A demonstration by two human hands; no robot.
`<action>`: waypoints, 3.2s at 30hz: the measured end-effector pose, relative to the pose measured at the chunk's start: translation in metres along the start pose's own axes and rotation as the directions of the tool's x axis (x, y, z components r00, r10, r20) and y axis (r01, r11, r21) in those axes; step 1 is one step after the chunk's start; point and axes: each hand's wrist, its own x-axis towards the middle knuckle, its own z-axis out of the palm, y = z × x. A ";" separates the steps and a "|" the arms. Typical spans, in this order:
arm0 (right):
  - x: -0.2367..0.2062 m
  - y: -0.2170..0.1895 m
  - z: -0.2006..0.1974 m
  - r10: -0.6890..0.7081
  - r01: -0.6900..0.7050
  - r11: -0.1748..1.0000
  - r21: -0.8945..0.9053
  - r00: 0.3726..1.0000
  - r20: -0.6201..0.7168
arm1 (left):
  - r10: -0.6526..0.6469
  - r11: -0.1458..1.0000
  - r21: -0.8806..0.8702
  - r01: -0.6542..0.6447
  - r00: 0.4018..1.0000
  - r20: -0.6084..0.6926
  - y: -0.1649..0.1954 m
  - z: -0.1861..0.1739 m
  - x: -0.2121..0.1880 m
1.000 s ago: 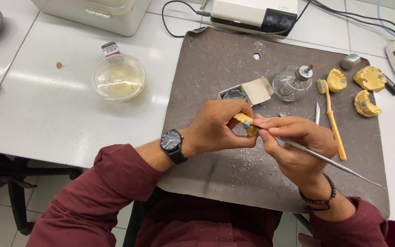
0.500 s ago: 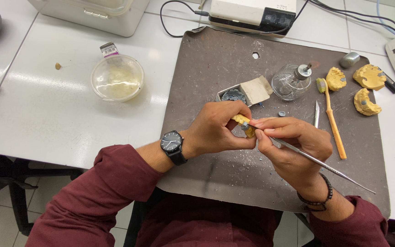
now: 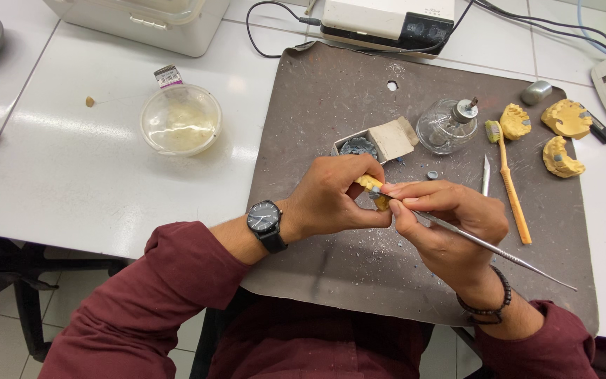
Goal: The person holds a yellow dental stone model with a partial denture framework and uses a metal wax carver to shape and smooth blue wax around the teeth, occasionally repositioning the model and picking up small wax pieces. They briefly use a toothbrush and work near a lit alcohol lamp on the bench.
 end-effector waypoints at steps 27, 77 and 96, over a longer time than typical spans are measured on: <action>0.000 -0.004 0.001 0.009 -0.009 1.000 -0.001 1.000 -0.009 | 0.001 1.000 -0.002 -0.001 1.000 -0.010 0.002 0.001 0.000; 0.001 0.005 0.007 -0.068 0.066 0.997 -0.039 0.996 -0.050 | -0.036 0.997 0.074 0.038 0.999 -0.027 -0.006 0.009 0.004; 0.003 0.009 0.002 0.068 -0.066 0.996 0.064 0.997 -0.027 | 0.033 0.997 0.073 -0.031 0.999 -0.029 -0.007 0.007 0.001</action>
